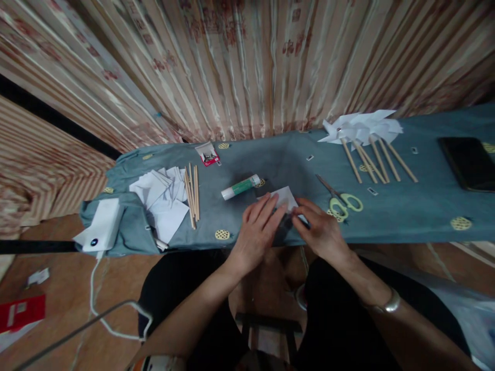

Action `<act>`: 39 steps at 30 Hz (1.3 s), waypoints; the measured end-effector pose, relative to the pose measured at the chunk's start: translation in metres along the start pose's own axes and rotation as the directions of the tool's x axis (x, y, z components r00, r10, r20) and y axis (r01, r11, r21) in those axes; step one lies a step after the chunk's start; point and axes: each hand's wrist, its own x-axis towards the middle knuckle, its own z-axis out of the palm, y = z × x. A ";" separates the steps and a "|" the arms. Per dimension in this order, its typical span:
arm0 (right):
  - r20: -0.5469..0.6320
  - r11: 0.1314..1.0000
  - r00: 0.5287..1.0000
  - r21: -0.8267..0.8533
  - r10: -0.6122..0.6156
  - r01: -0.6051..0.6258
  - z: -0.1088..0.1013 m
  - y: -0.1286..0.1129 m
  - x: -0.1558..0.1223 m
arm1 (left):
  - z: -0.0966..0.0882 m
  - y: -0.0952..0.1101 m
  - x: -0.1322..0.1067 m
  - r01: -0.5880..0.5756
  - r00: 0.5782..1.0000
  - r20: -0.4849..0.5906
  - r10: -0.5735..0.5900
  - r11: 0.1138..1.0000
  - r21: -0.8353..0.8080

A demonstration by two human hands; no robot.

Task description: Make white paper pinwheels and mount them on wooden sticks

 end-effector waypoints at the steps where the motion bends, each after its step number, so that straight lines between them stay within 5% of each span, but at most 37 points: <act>1: 0.033 1.000 0.999 -0.013 -0.026 0.027 0.001 -0.001 -0.002 | 0.002 0.000 0.003 -0.040 0.999 0.027 0.040 0.999 0.020; 5: 0.129 0.998 0.990 0.007 -0.065 0.064 0.000 -0.005 -0.005 | 0.006 -0.004 0.002 -0.086 0.991 0.102 0.083 0.996 0.027; 14: 0.240 0.979 0.968 0.168 0.069 -0.112 -0.015 0.008 -0.007 | 0.004 -0.018 -0.005 -0.079 0.991 0.108 0.080 0.997 -0.012; 22: 0.195 0.992 0.974 -0.018 -0.115 0.121 -0.010 0.014 -0.012 | 0.001 -0.025 -0.014 -0.069 0.994 0.076 0.075 0.995 -0.075; 29: 0.134 0.987 0.981 -0.062 -0.139 0.148 -0.008 0.012 -0.010 | 0.000 -0.026 -0.016 -0.060 0.996 0.055 0.067 0.992 -0.112; 34: 0.138 0.991 0.990 0.132 -0.037 0.018 -0.019 0.004 0.002 | -0.008 -0.027 -0.007 0.030 0.999 0.021 -0.026 0.970 -0.242; 39: 0.130 0.916 0.971 0.328 0.199 -0.231 -0.031 -0.005 0.017 | -0.018 -0.028 0.012 0.186 0.974 -0.036 -0.226 0.874 -0.448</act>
